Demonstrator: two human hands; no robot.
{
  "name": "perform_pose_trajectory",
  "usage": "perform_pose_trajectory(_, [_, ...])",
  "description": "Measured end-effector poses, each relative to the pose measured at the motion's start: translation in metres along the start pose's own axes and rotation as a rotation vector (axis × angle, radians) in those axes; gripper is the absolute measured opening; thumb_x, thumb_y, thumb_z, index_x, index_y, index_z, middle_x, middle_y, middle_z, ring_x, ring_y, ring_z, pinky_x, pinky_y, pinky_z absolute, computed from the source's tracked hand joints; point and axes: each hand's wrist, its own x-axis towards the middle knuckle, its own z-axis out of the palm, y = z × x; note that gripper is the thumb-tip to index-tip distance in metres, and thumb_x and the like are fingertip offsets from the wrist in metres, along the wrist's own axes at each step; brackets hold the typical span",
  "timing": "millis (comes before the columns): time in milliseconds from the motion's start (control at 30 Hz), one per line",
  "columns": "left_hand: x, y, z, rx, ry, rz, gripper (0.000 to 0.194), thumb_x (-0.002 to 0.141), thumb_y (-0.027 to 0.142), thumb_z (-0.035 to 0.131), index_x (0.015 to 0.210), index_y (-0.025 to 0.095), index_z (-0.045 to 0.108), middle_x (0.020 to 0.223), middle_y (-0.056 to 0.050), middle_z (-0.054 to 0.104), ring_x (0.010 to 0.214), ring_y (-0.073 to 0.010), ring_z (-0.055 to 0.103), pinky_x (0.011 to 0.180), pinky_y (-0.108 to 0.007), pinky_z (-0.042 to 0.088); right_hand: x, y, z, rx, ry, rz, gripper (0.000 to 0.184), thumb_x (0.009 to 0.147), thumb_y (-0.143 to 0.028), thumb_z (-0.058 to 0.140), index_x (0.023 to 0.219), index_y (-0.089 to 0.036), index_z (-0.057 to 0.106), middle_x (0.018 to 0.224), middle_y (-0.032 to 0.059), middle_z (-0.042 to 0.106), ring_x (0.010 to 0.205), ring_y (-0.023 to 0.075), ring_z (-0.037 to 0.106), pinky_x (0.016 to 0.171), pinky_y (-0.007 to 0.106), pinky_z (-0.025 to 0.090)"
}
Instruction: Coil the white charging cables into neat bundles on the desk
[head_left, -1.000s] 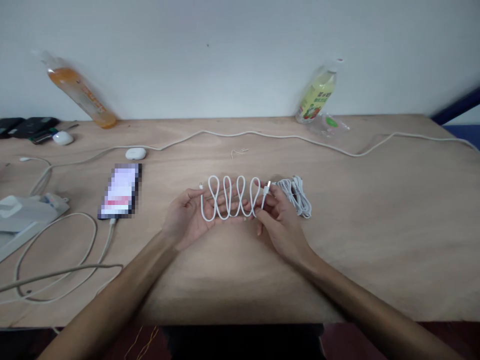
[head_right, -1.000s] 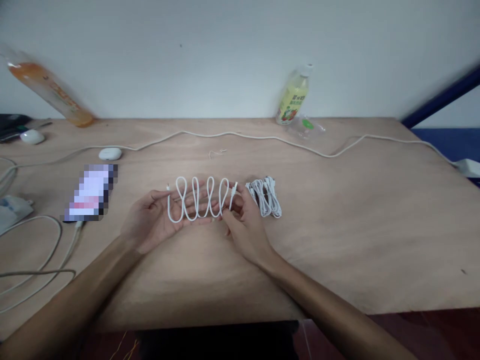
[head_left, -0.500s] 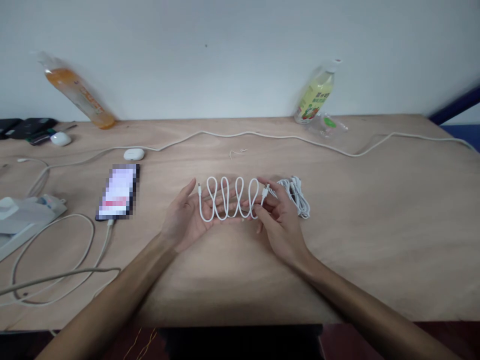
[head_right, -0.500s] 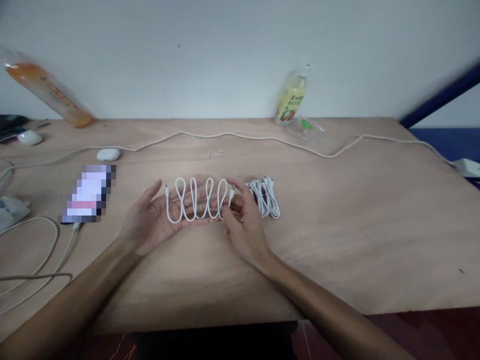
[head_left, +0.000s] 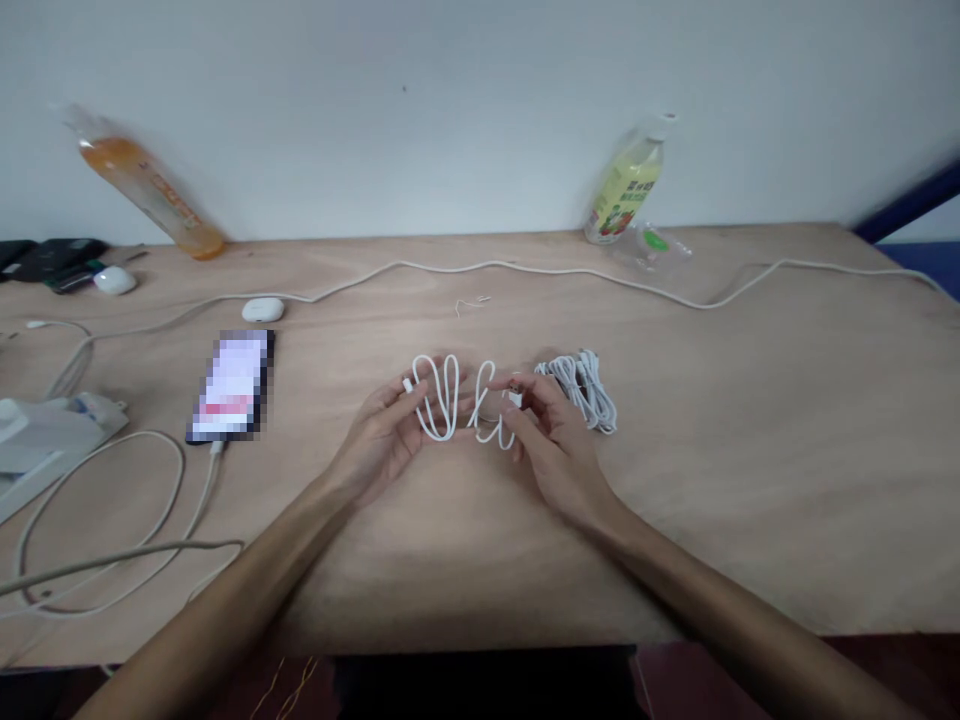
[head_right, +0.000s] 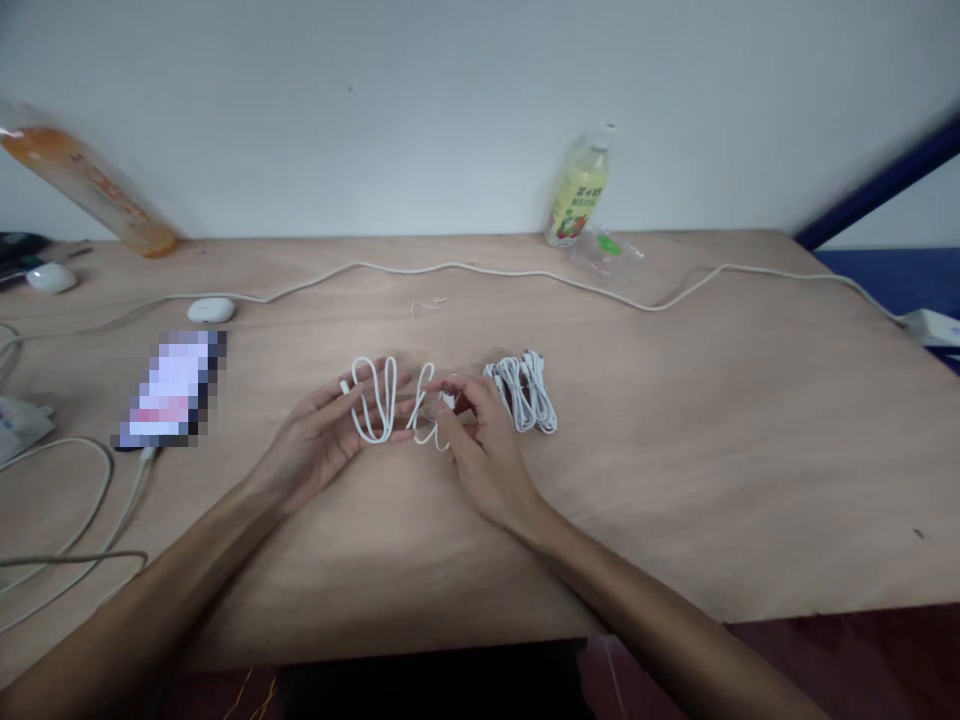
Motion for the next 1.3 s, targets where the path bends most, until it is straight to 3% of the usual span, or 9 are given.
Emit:
perform_pose_trajectory(133, [0.000, -0.005, 0.002, 0.086, 0.040, 0.050, 0.042, 0.107, 0.019, 0.065, 0.149, 0.013, 0.067, 0.142, -0.021, 0.076, 0.120, -0.0352, 0.081, 0.105, -0.053, 0.067, 0.006, 0.001, -0.004, -0.006, -0.009, -0.002, 0.022, 0.098, -0.041, 0.072, 0.111, -0.028, 0.084, 0.105, 0.0044, 0.061, 0.069, 0.0125, 0.058, 0.056, 0.027, 0.056])
perform_pose_trajectory(300, [0.001, -0.013, 0.001, 0.175, 0.094, 0.207, 0.061, 0.102, 0.033, 0.077, 0.161, 0.031, 0.059, 0.137, -0.010, 0.080, 0.114, -0.0288, 0.082, 0.093, -0.043, 0.071, 0.012, -0.002, -0.009, 0.064, -0.141, 0.034, 0.023, 0.098, -0.043, 0.072, 0.104, -0.027, 0.087, 0.105, 0.0044, 0.072, 0.067, 0.0111, 0.061, 0.066, 0.031, 0.060])
perform_pose_trajectory(367, [0.000, -0.015, 0.001, 0.196, 0.099, 0.254, 0.061, 0.099, 0.038, 0.081, 0.157, 0.034, 0.063, 0.138, -0.008, 0.080, 0.115, -0.0284, 0.081, 0.090, -0.041, 0.072, 0.013, -0.004, -0.008, 0.110, -0.209, 0.062, 0.024, 0.098, -0.044, 0.072, 0.098, -0.026, 0.088, 0.097, 0.0034, 0.075, 0.064, 0.0108, 0.061, 0.066, 0.031, 0.060])
perform_pose_trajectory(500, [-0.001, -0.016, 0.002, 0.220, 0.011, 0.221, 0.044, 0.092, 0.043, 0.087, 0.131, 0.023, 0.082, 0.131, -0.013, 0.082, 0.113, -0.0334, 0.081, 0.091, -0.049, 0.071, 0.013, -0.002, -0.007, 0.206, -0.245, 0.122, 0.020, 0.095, -0.044, 0.078, 0.095, -0.027, 0.089, 0.085, 0.0011, 0.077, 0.066, 0.0129, 0.066, 0.071, 0.033, 0.062])
perform_pose_trajectory(600, [-0.002, -0.016, 0.002, 0.198, -0.069, 0.169, 0.040, 0.092, 0.049, 0.087, 0.117, 0.018, 0.087, 0.120, -0.016, 0.085, 0.112, -0.0357, 0.081, 0.095, -0.053, 0.068, 0.012, 0.003, -0.006, 0.286, -0.256, 0.166, 0.019, 0.092, -0.046, 0.083, 0.093, -0.028, 0.089, 0.088, 0.0016, 0.081, 0.074, 0.0152, 0.071, 0.080, 0.035, 0.064])
perform_pose_trajectory(733, [-0.003, -0.015, 0.001, 0.186, -0.113, 0.154, 0.039, 0.096, 0.050, 0.083, 0.113, 0.016, 0.088, 0.118, -0.017, 0.085, 0.114, -0.0350, 0.080, 0.102, -0.053, 0.065, 0.011, 0.004, -0.007, 0.357, -0.297, 0.244, 0.027, 0.089, -0.045, 0.088, 0.111, -0.031, 0.089, 0.094, 0.0020, 0.085, 0.090, 0.0190, 0.077, 0.100, 0.042, 0.063])
perform_pose_trajectory(833, [-0.003, -0.015, 0.001, 0.195, -0.134, 0.157, 0.038, 0.096, 0.049, 0.082, 0.116, 0.017, 0.088, 0.121, -0.017, 0.085, 0.115, -0.0345, 0.080, 0.103, -0.053, 0.064, 0.012, 0.001, -0.009, 0.410, -0.316, 0.248, 0.029, 0.087, -0.045, 0.091, 0.112, -0.032, 0.089, 0.098, 0.0021, 0.086, 0.092, 0.0186, 0.078, 0.106, 0.043, 0.062])
perform_pose_trajectory(1100, [-0.005, -0.013, 0.003, 0.211, -0.168, 0.167, 0.037, 0.096, 0.047, 0.083, 0.121, 0.021, 0.088, 0.125, -0.016, 0.084, 0.116, -0.0336, 0.078, 0.106, -0.054, 0.061, 0.018, -0.004, -0.014, 0.326, -0.299, 0.184, 0.034, 0.089, -0.055, 0.087, 0.109, -0.028, 0.090, 0.088, 0.0054, 0.086, 0.076, 0.0181, 0.074, 0.067, 0.032, 0.062])
perform_pose_trajectory(1300, [-0.004, -0.014, 0.003, 0.205, -0.175, 0.145, 0.037, 0.097, 0.045, 0.083, 0.125, 0.022, 0.087, 0.122, -0.016, 0.084, 0.115, -0.0331, 0.077, 0.105, -0.053, 0.060, 0.018, -0.007, -0.010, 0.344, -0.263, 0.201, 0.030, 0.087, -0.055, 0.087, 0.098, -0.028, 0.091, 0.084, 0.0041, 0.085, 0.056, 0.0105, 0.061, 0.056, 0.027, 0.055])
